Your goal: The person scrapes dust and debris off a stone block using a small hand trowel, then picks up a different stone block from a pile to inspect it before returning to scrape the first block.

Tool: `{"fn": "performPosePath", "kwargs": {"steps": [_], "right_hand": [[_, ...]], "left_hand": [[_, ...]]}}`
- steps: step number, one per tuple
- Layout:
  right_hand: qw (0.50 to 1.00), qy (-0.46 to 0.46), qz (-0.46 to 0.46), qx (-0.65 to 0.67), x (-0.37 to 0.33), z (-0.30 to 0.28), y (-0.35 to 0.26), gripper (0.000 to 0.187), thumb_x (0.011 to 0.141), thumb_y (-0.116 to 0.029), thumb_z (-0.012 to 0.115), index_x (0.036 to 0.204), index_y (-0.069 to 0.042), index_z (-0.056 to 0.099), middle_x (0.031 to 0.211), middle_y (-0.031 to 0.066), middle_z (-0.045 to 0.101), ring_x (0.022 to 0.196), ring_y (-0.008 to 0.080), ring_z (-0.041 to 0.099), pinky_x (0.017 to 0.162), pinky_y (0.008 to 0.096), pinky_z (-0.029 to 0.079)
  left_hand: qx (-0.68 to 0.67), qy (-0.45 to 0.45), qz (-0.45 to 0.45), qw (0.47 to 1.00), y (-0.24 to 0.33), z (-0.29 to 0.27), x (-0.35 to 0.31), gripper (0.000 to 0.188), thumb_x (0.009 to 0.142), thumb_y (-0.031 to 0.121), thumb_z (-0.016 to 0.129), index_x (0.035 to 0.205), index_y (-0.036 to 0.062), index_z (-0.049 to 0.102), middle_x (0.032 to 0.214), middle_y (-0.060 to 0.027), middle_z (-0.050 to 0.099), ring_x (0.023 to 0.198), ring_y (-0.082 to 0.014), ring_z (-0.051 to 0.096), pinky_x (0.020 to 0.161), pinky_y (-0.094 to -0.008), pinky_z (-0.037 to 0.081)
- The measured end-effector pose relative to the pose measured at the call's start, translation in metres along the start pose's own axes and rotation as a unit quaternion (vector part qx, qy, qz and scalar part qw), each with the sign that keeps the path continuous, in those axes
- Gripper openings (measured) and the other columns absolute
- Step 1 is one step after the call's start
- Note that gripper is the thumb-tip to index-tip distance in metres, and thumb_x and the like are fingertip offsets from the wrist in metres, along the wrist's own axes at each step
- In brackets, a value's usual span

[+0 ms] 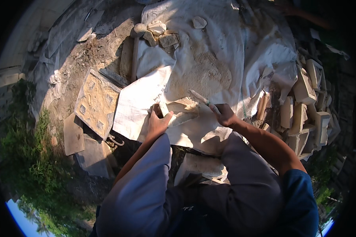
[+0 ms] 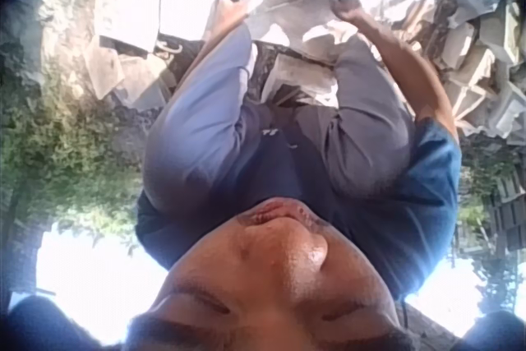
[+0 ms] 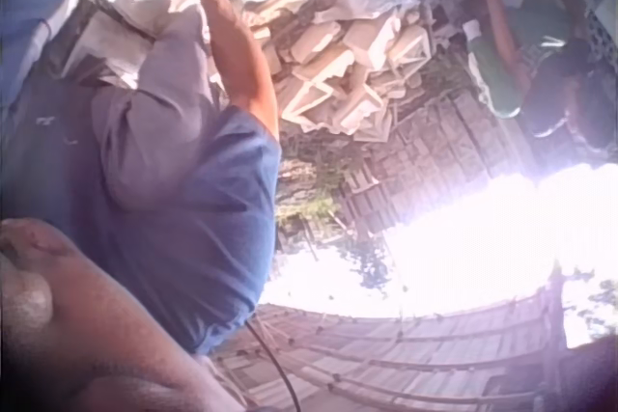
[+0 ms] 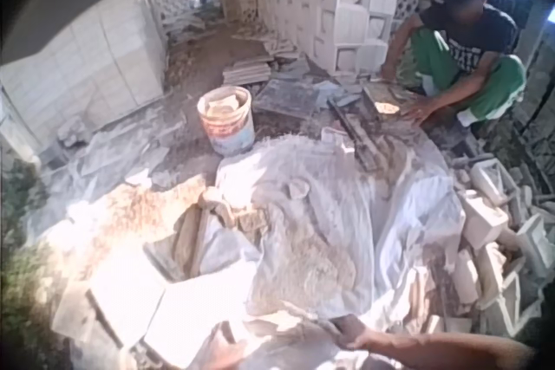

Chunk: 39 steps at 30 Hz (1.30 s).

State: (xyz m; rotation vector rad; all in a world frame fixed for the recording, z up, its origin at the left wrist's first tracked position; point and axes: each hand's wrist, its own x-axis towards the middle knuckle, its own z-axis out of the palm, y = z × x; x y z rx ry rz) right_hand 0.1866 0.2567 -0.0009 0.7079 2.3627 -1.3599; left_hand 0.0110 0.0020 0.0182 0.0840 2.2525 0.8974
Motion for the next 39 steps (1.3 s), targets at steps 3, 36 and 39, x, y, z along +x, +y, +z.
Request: {"fn": "performPosePath", "kwargs": {"steps": [3, 36, 39], "right_hand": [[1.0, 0.013, -0.007, -0.013, -0.011, 0.005, 0.016, 0.057, 0.104, -0.042, 0.044, 0.079, 0.006, 0.062, 0.074, 0.0312, 0.058, 0.066, 0.0468, 0.052, 0.066, 0.0506, 0.043], [0.998, 0.039, 0.028, -0.035, -0.021, 0.018, 0.007, 0.053, 0.104, -0.039, 0.047, 0.079, 0.005, 0.06, 0.071, 0.0302, 0.055, 0.066, 0.048, 0.05, 0.065, 0.0505, 0.042], [0.996, 0.071, 0.051, 0.008, -0.032, 0.027, 0.03, 0.052, 0.104, -0.038, 0.047, 0.079, 0.005, 0.06, 0.071, 0.0299, 0.055, 0.068, 0.0489, 0.053, 0.065, 0.0507, 0.042]], "left_hand": [[-0.082, -0.037, 0.044, 0.995, 0.0, 0.009, 0.002, 0.078, 0.079, 0.035, 0.079, 0.129, -0.0158, 0.048, 0.123, -0.0248, 0.063, 0.116, -0.0289, 0.062, 0.098, -0.0361, 0.047], [-0.097, -0.068, 0.075, 0.99, -0.017, 0.009, 0.009, 0.084, 0.081, 0.04, 0.077, 0.142, -0.0038, 0.042, 0.133, -0.0255, 0.056, 0.124, -0.0351, 0.055, 0.105, -0.0407, 0.043], [-0.062, -0.08, 0.03, 0.994, 0.016, 0.003, -0.004, 0.081, 0.081, 0.038, 0.077, 0.141, -0.0039, 0.042, 0.131, -0.0259, 0.057, 0.124, -0.0345, 0.056, 0.104, -0.0397, 0.043]]}}
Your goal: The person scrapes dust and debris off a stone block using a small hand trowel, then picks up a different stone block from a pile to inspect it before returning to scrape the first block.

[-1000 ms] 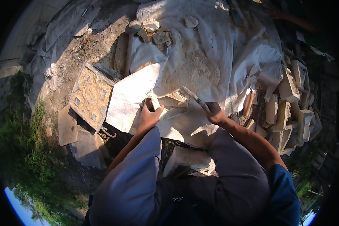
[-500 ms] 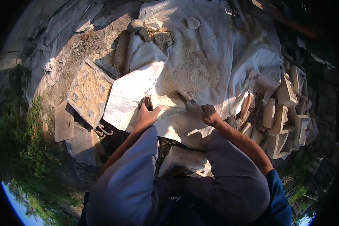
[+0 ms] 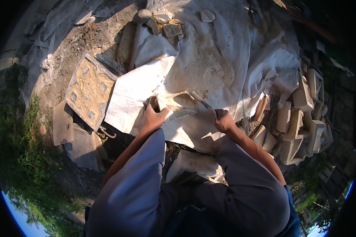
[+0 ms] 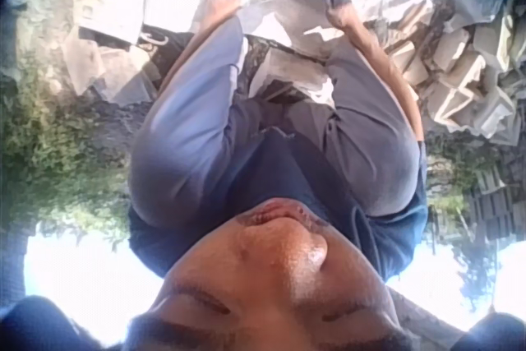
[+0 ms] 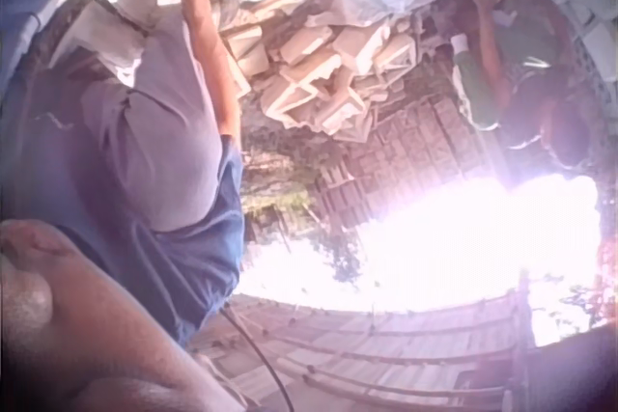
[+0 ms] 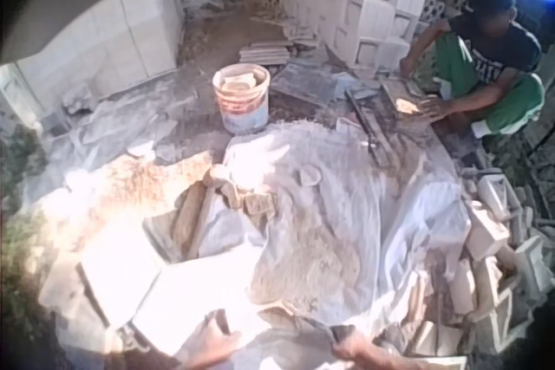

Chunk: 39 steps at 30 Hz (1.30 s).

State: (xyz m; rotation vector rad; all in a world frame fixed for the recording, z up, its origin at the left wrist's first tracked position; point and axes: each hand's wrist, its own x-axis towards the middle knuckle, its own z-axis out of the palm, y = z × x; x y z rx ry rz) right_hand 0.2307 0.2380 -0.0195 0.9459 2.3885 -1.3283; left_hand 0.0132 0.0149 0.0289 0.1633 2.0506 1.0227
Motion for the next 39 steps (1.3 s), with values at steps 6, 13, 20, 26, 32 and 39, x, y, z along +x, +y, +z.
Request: {"fn": "performPosePath", "kwargs": {"steps": [6, 13, 20, 26, 32, 39], "right_hand": [[1.0, 0.003, 0.006, -0.019, 0.002, -0.021, -0.023, 0.055, 0.103, -0.043, 0.048, 0.077, 0.004, 0.059, 0.067, 0.0299, 0.054, 0.064, 0.0476, 0.052, 0.063, 0.0505, 0.043], [0.997, 0.071, 0.022, -0.028, -0.019, -0.036, 0.003, 0.051, 0.102, -0.04, 0.05, 0.084, 0.005, 0.064, 0.071, 0.0317, 0.057, 0.068, 0.0502, 0.056, 0.063, 0.0519, 0.045], [0.995, 0.038, 0.06, -0.068, -0.009, -0.03, 0.001, 0.049, 0.1, -0.041, 0.052, 0.085, 0.003, 0.067, 0.074, 0.031, 0.061, 0.076, 0.0513, 0.06, 0.068, 0.053, 0.048], [0.99, 0.019, 0.062, -0.127, -0.009, -0.025, 0.01, 0.052, 0.103, -0.04, 0.047, 0.079, 0.004, 0.063, 0.069, 0.0295, 0.058, 0.065, 0.0512, 0.053, 0.062, 0.0501, 0.046], [0.998, 0.054, 0.023, -0.03, -0.02, -0.029, 0.007, 0.052, 0.102, -0.041, 0.048, 0.081, 0.004, 0.063, 0.069, 0.0299, 0.057, 0.066, 0.0508, 0.053, 0.064, 0.0512, 0.046], [0.998, 0.032, 0.053, -0.014, -0.018, -0.043, 0.002, 0.05, 0.102, -0.038, 0.051, 0.076, 0.005, 0.059, 0.069, 0.0294, 0.058, 0.066, 0.0501, 0.052, 0.065, 0.0525, 0.044]], "left_hand": [[0.007, 0.033, 0.016, 0.999, -0.028, -0.005, 0.004, 0.071, 0.083, 0.031, 0.077, 0.134, -0.0088, 0.045, 0.124, -0.0207, 0.062, 0.116, -0.0254, 0.06, 0.1, -0.0353, 0.046], [0.043, 0.036, -0.003, 0.998, -0.044, -0.004, 0.013, 0.085, 0.08, 0.043, 0.077, 0.133, -0.0146, 0.046, 0.127, -0.0277, 0.06, 0.119, -0.0332, 0.06, 0.102, -0.0382, 0.045], [0.079, 0.067, 0.02, 0.994, -0.073, -0.005, 0.022, 0.068, 0.084, 0.026, 0.077, 0.132, -0.0129, 0.047, 0.125, -0.0204, 0.063, 0.116, -0.0248, 0.06, 0.101, -0.0351, 0.045], [0.028, 0.017, 0.003, 0.999, -0.037, -0.003, 0.013, 0.096, 0.078, 0.052, 0.076, 0.132, -0.0204, 0.043, 0.131, -0.0343, 0.056, 0.126, -0.0377, 0.055, 0.106, -0.0393, 0.042], [0.073, 0.052, -0.01, 0.996, -0.048, -0.004, 0.016, 0.09, 0.079, 0.045, 0.078, 0.134, -0.0175, 0.044, 0.133, -0.0306, 0.057, 0.126, -0.0355, 0.056, 0.106, -0.0385, 0.042], [0.048, 0.05, 0.004, 0.998, -0.033, -0.004, 0.01, 0.093, 0.078, 0.047, 0.077, 0.133, -0.0199, 0.042, 0.13, -0.0319, 0.058, 0.124, -0.0369, 0.057, 0.105, -0.0386, 0.043]]}}
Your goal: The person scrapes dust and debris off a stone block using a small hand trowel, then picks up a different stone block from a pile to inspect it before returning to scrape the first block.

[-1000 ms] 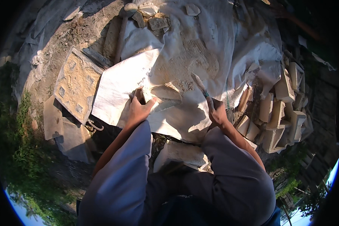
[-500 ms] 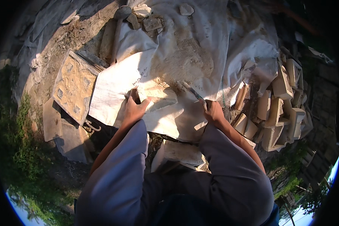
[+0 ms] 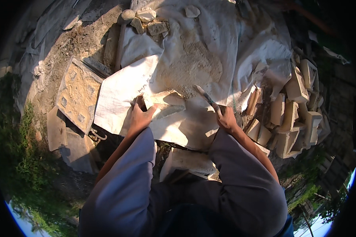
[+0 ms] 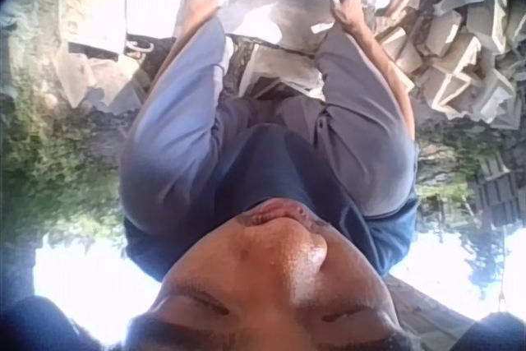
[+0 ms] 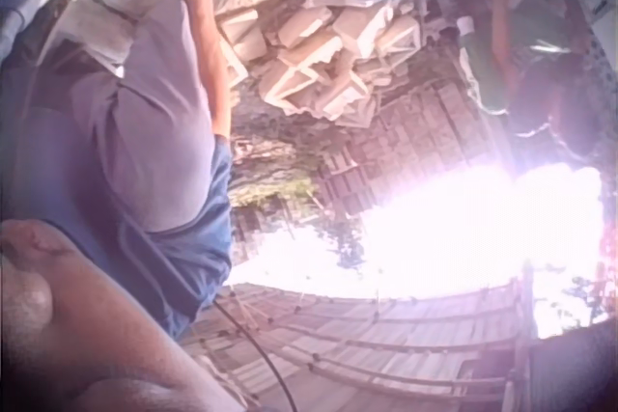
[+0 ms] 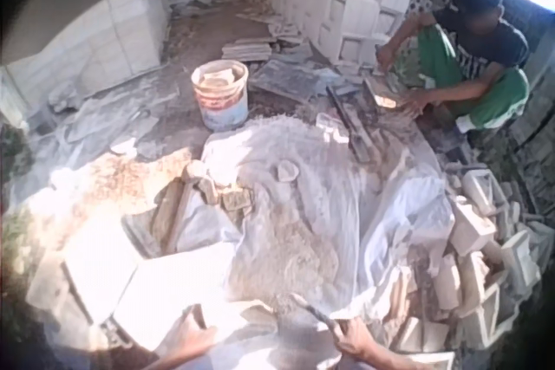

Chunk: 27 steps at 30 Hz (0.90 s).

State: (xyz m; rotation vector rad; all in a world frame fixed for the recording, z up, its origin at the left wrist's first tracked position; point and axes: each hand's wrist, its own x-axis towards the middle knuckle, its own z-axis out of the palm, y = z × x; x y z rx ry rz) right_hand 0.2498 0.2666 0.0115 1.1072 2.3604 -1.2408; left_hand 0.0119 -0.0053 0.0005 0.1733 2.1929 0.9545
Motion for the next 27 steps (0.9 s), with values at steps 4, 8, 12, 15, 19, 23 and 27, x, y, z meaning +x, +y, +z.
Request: {"fn": "performPosePath", "kwargs": {"steps": [4, 8, 12, 15, 19, 23, 27], "right_hand": [[0.996, 0.05, 0.036, -0.058, 0.008, 0.018, 0.017, 0.054, 0.102, -0.042, 0.05, 0.078, 0.005, 0.062, 0.066, 0.0288, 0.057, 0.064, 0.0499, 0.054, 0.063, 0.0528, 0.045], [0.999, 0.018, -0.003, -0.043, 0.013, 0.008, 0.011, 0.058, 0.102, -0.045, 0.05, 0.074, 0.005, 0.06, 0.062, 0.0285, 0.053, 0.058, 0.0489, 0.049, 0.059, 0.052, 0.043], [0.996, 0.002, -0.087, 0.019, 0.008, 0.0, -0.028, 0.057, 0.104, -0.043, 0.047, 0.075, 0.005, 0.06, 0.067, 0.029, 0.054, 0.062, 0.0478, 0.046, 0.061, 0.0498, 0.042], [0.992, -0.024, -0.105, 0.059, 0.012, 0.01, -0.046, 0.054, 0.105, -0.04, 0.046, 0.076, 0.005, 0.058, 0.066, 0.0291, 0.052, 0.061, 0.0457, 0.043, 0.061, 0.049, 0.042], [0.983, -0.02, -0.18, -0.021, 0.035, 0.051, -0.006, 0.054, 0.104, -0.04, 0.048, 0.076, 0.004, 0.061, 0.069, 0.03, 0.057, 0.066, 0.0472, 0.053, 0.065, 0.0505, 0.045], [0.978, -0.048, -0.194, -0.053, 0.046, 0.036, -0.062, 0.058, 0.104, -0.041, 0.049, 0.071, 0.006, 0.06, 0.065, 0.0286, 0.056, 0.064, 0.0472, 0.056, 0.064, 0.0514, 0.044], [0.985, -0.074, -0.151, 0.037, 0.031, 0.015, -0.086, 0.057, 0.102, -0.045, 0.05, 0.075, 0.003, 0.064, 0.069, 0.029, 0.06, 0.068, 0.0499, 0.058, 0.066, 0.0531, 0.046]], "left_hand": [[0.035, 0.011, -0.023, 0.999, -0.012, 0.002, 0.006, 0.085, 0.08, 0.04, 0.078, 0.131, -0.0191, 0.044, 0.127, -0.0289, 0.061, 0.119, -0.0338, 0.06, 0.102, -0.0372, 0.045], [-0.081, -0.021, 0.05, 0.995, -0.03, 0.005, 0.013, 0.082, 0.08, 0.035, 0.079, 0.129, -0.0204, 0.045, 0.125, -0.0274, 0.062, 0.116, -0.0303, 0.061, 0.101, -0.0355, 0.046], [-0.083, -0.025, 0.026, 0.996, -0.013, 0.002, 0.006, 0.056, 0.085, 0.02, 0.076, 0.127, -0.0093, 0.052, 0.118, -0.0144, 0.065, 0.108, -0.0192, 0.062, 0.094, -0.0332, 0.049], [-0.056, -0.032, 0.024, 0.998, -0.012, 0.004, 0.011, 0.083, 0.08, 0.036, 0.08, 0.127, -0.0213, 0.043, 0.122, -0.0236, 0.062, 0.114, -0.0259, 0.06, 0.099, -0.0344, 0.046], [-0.058, -0.018, 0.025, 0.998, -0.009, 0.01, 0.012, 0.062, 0.083, 0.025, 0.077, 0.127, -0.0113, 0.05, 0.116, -0.0157, 0.065, 0.106, -0.0201, 0.062, 0.094, -0.0334, 0.048], [0.012, 0.022, 0.016, 1.0, -0.047, -0.001, 0.018, 0.063, 0.083, 0.024, 0.078, 0.126, -0.0117, 0.05, 0.114, -0.0159, 0.066, 0.104, -0.0201, 0.063, 0.092, -0.033, 0.049], [-0.047, -0.041, 0.003, 0.998, -0.008, 0.001, 0.011, 0.076, 0.079, 0.034, 0.079, 0.127, -0.0167, 0.048, 0.12, -0.0248, 0.062, 0.111, -0.0281, 0.061, 0.096, -0.0355, 0.048]]}}
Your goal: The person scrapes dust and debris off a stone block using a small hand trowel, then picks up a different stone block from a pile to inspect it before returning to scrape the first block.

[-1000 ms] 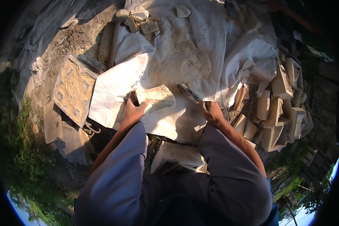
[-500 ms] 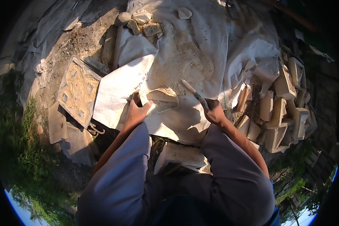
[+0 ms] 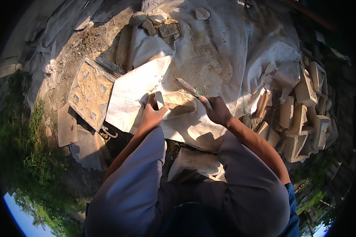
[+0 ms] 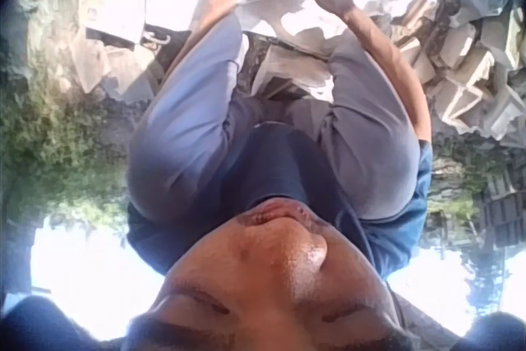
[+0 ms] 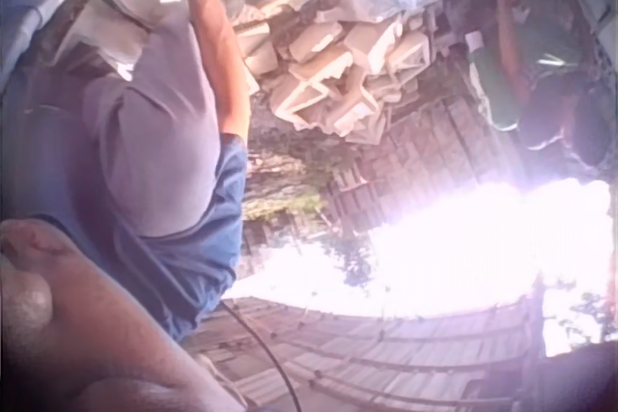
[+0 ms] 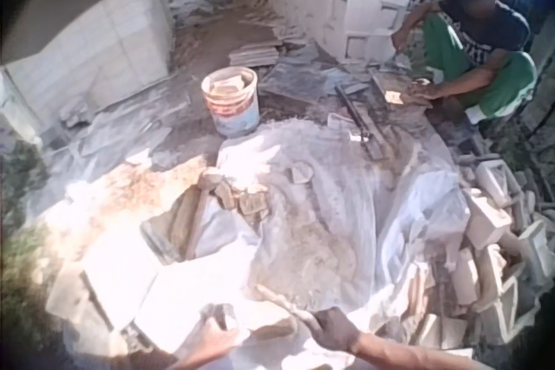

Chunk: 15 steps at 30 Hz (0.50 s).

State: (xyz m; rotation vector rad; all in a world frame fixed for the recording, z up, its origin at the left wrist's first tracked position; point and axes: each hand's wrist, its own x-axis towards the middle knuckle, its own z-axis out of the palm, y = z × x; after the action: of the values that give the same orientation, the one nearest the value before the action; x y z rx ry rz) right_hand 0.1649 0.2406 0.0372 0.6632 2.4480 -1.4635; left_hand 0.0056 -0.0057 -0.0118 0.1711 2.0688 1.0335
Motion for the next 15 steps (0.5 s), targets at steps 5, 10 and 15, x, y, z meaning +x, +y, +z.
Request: {"fn": "performPosePath", "kwargs": {"steps": [5, 10, 15], "right_hand": [[0.989, 0.004, -0.001, -0.15, 0.006, 0.032, 0.038, 0.057, 0.102, -0.046, 0.05, 0.074, 0.001, 0.065, 0.072, 0.0293, 0.06, 0.072, 0.0492, 0.059, 0.067, 0.0527, 0.046], [0.996, -0.054, 0.027, -0.069, 0.0, 0.017, 0.019, 0.054, 0.1, -0.046, 0.052, 0.077, 0.001, 0.066, 0.076, 0.0265, 0.065, 0.073, 0.0472, 0.063, 0.068, 0.0526, 0.05], [0.978, 0.012, -0.065, -0.196, -0.022, 0.029, 0.055, 0.051, 0.102, -0.042, 0.051, 0.081, 0.001, 0.066, 0.073, 0.027, 0.064, 0.072, 0.048, 0.061, 0.067, 0.0523, 0.049]], "left_hand": [[0.099, 0.041, -0.065, 0.992, 0.009, 0.003, -0.008, 0.086, 0.077, 0.039, 0.08, 0.129, -0.0195, 0.044, 0.127, -0.0283, 0.059, 0.119, -0.0313, 0.058, 0.101, -0.0376, 0.045], [0.09, 0.037, -0.066, 0.993, 0.009, 0.0, -0.006, 0.084, 0.078, 0.034, 0.081, 0.131, -0.0188, 0.042, 0.127, -0.0259, 0.059, 0.119, -0.0286, 0.058, 0.101, -0.0363, 0.045], [0.12, 0.017, -0.065, 0.99, 0.025, -0.002, -0.012, 0.094, 0.079, 0.044, 0.078, 0.134, -0.0198, 0.039, 0.133, -0.0325, 0.054, 0.127, -0.0361, 0.054, 0.107, -0.0399, 0.041]]}}
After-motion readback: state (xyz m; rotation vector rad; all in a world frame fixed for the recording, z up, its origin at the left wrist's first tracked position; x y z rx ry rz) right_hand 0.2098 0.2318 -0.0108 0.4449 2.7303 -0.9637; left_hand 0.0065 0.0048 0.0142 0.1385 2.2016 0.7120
